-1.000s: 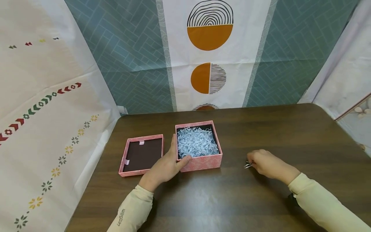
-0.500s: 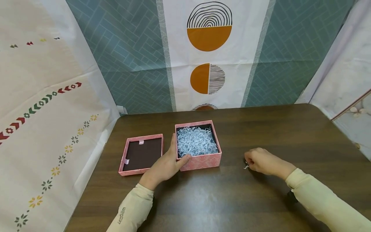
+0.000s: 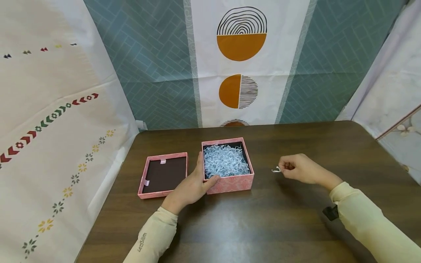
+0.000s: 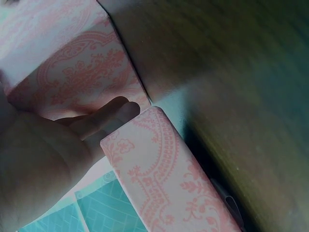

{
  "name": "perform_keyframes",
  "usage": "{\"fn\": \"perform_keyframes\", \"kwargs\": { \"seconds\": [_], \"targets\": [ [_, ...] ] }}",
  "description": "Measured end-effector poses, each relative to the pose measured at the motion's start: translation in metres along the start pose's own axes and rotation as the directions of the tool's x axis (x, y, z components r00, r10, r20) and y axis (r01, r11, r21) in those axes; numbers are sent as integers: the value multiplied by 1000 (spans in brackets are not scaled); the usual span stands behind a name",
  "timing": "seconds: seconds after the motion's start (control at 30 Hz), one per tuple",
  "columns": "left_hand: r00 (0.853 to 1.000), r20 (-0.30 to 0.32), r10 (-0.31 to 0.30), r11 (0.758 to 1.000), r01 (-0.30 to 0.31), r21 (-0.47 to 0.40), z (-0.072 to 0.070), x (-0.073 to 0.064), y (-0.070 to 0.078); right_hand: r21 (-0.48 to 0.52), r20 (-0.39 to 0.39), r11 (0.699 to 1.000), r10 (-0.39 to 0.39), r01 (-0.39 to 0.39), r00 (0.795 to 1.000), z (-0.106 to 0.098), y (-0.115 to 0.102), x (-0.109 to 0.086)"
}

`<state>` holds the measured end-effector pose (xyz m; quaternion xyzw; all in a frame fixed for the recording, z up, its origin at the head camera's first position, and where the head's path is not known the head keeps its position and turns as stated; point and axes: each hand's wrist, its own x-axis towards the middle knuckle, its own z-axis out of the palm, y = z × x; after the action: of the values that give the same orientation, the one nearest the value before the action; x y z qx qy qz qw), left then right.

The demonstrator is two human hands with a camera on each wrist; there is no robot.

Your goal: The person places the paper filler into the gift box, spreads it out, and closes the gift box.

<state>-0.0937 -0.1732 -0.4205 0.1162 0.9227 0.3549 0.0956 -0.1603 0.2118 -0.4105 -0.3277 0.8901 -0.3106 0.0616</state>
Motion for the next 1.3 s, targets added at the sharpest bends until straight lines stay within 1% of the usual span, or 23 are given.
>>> {"fn": "perform_keyframes", "kwargs": {
  "seconds": [0.2,0.33,0.47,0.57,0.67,0.83,0.93,1.1,1.17,1.23,1.3],
  "targets": [
    [1000,-3,1,1000,-1,-2,1,-2,-4,27,-54,999,-34,36,998,-5,-25,29],
    [1000,-2,-5,1000,5,-8,1,-3,-4,33,-72,999,-40,43,997,-4,-43,56],
    [1000,0,-10,1000,10,-11,2,-3,-3,9,-102,999,-39,40,994,-2,-58,85],
    [1000,-2,-6,1000,6,-14,2,-2,-1,-4,-105,999,-37,37,994,0,-67,103],
    [1000,3,-8,1000,8,-18,3,-2,1,-20,-87,999,-32,31,996,3,-72,116],
    [1000,8,18,999,-18,-28,3,0,2,-58,-82,998,-32,28,996,6,-73,123],
    [1000,7,23,999,-22,-32,2,1,1,-54,-87,998,-32,28,996,7,-73,124],
    [1000,6,8,999,-7,-31,-1,2,-4,-1,-94,1000,9,-9,996,6,-78,123],
    [1000,14,10,1000,-10,-26,-3,2,-5,21,-104,1000,22,-20,994,6,-82,122],
    [999,36,16,1000,-15,-12,-8,1,-6,45,-122,999,22,-16,992,7,-88,120],
    [998,59,28,999,-29,18,-16,0,-8,76,-141,997,11,0,990,10,-96,117]
  ]
}}
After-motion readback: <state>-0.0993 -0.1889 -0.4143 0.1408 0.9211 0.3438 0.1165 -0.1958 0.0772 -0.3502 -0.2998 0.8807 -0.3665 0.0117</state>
